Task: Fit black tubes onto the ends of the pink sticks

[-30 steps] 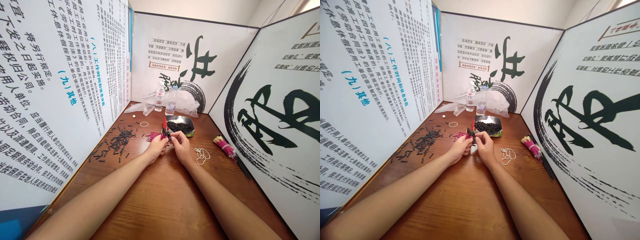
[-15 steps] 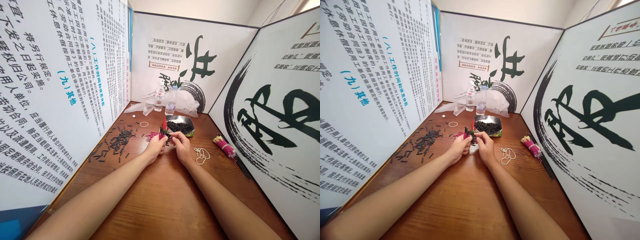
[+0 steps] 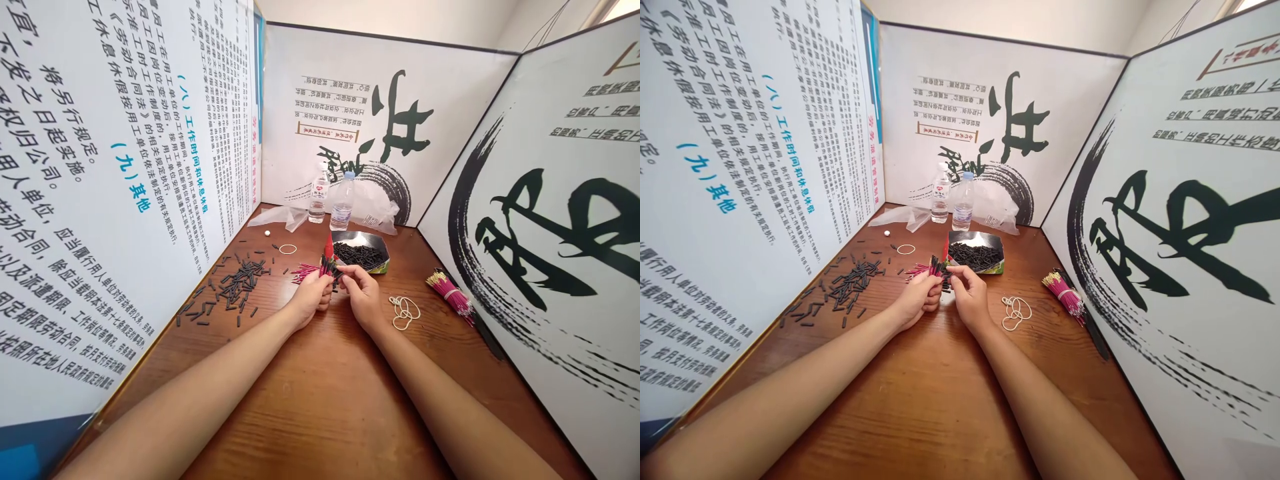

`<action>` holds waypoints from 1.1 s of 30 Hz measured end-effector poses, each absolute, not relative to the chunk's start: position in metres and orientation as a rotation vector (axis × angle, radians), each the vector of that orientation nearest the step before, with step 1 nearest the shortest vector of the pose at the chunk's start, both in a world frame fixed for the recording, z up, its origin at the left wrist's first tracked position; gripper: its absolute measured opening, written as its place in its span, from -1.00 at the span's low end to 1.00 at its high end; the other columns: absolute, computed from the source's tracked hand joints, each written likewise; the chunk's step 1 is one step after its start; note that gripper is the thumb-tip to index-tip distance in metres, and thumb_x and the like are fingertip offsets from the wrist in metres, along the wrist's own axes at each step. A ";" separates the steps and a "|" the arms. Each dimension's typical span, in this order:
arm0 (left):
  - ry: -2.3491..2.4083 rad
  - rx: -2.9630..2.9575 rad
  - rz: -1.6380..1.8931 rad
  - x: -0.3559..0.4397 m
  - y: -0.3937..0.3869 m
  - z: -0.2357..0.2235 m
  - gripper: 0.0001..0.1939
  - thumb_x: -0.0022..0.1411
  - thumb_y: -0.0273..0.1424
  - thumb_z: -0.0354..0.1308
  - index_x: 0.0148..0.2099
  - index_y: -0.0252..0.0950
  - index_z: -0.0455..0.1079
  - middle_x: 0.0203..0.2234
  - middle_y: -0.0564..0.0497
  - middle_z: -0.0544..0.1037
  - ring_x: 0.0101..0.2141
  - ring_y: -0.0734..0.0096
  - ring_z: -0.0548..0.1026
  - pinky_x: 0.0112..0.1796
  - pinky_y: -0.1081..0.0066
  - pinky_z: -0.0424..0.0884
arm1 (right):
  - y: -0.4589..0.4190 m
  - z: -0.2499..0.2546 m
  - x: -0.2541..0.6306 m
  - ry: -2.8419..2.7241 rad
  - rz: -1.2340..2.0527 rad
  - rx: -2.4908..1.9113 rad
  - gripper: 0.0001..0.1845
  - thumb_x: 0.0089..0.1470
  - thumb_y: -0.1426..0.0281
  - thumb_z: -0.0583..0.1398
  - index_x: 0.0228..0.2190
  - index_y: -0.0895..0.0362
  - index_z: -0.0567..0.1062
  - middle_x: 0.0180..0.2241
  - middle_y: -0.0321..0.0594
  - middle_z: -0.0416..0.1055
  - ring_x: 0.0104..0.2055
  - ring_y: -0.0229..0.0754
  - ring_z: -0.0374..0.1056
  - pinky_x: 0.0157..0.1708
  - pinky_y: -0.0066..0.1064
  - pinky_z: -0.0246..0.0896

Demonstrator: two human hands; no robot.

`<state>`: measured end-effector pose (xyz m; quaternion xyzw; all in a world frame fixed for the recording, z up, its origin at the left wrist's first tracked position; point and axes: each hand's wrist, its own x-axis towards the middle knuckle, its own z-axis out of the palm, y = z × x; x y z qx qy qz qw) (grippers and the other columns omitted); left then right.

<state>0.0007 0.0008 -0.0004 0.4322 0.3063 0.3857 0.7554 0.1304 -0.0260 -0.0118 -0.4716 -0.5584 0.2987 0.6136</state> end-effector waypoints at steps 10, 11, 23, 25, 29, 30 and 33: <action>0.659 0.943 0.926 0.001 -0.003 0.004 -0.69 0.11 -0.30 0.19 -0.36 -0.24 0.06 -0.66 0.28 0.03 -0.71 0.75 -0.12 -0.68 0.60 -0.22 | -0.027 -0.011 0.129 -1.287 0.533 -1.124 -0.84 0.05 0.33 0.18 -0.28 0.11 0.44 -0.46 -0.32 0.33 -0.47 -0.28 0.21 -0.47 -0.45 0.14; 0.662 0.942 0.933 0.001 -0.003 0.004 -0.69 0.10 -0.29 0.19 -0.35 -0.24 0.06 -0.66 0.28 0.03 -0.71 0.75 -0.12 -0.68 0.60 -0.22 | -0.027 -0.011 0.129 -1.290 0.517 -1.128 -0.87 0.05 0.33 0.18 -0.33 0.11 0.42 -0.46 -0.32 0.33 -0.46 -0.28 0.21 -0.46 -0.45 0.15; 0.720 0.996 0.910 0.002 -0.004 0.001 -0.66 0.08 -0.21 0.22 -0.29 -0.23 0.12 -0.68 0.29 0.02 -0.71 0.72 -0.12 -0.67 0.60 -0.20 | -0.028 -0.015 0.132 -1.307 0.583 -1.163 -0.92 0.05 0.39 0.15 -0.35 0.12 0.41 -0.49 -0.33 0.37 -0.49 -0.28 0.23 -0.47 -0.45 0.13; 0.738 1.010 0.897 0.003 -0.005 0.001 -0.66 0.08 -0.20 0.21 -0.28 -0.23 0.12 -0.69 0.29 0.03 -0.71 0.71 -0.09 -0.67 0.60 -0.18 | -0.029 -0.014 0.132 -1.299 0.594 -1.165 -0.93 0.05 0.39 0.14 -0.36 0.12 0.39 -0.50 -0.34 0.35 -0.49 -0.28 0.23 -0.47 -0.45 0.12; 0.750 1.023 0.846 0.004 -0.008 0.003 -0.68 0.10 -0.20 0.18 -0.24 -0.23 0.14 -0.68 0.29 0.05 -0.71 0.71 -0.08 -0.67 0.60 -0.17 | -0.032 -0.011 0.133 -1.282 0.608 -1.168 -0.96 0.04 0.40 0.13 -0.40 0.12 0.35 -0.53 -0.36 0.31 -0.51 -0.29 0.20 -0.49 -0.46 0.09; 0.745 1.023 0.829 0.005 -0.008 0.003 -0.69 0.10 -0.20 0.17 -0.24 -0.24 0.14 -0.68 0.29 0.04 -0.71 0.71 -0.09 -0.66 0.60 -0.18 | -0.032 -0.011 0.133 -1.280 0.609 -1.169 -0.96 0.04 0.40 0.12 -0.41 0.12 0.35 -0.54 -0.37 0.30 -0.52 -0.29 0.19 -0.50 -0.46 0.08; 0.731 1.018 0.793 0.005 -0.009 0.003 -0.71 0.11 -0.23 0.16 -0.28 -0.24 0.12 -0.67 0.29 0.04 -0.72 0.72 -0.08 -0.66 0.61 -0.19 | -0.034 -0.010 0.134 -1.277 0.608 -1.186 -0.95 0.04 0.40 0.13 -0.43 0.11 0.33 -0.56 -0.38 0.28 -0.53 -0.30 0.16 -0.51 -0.46 0.05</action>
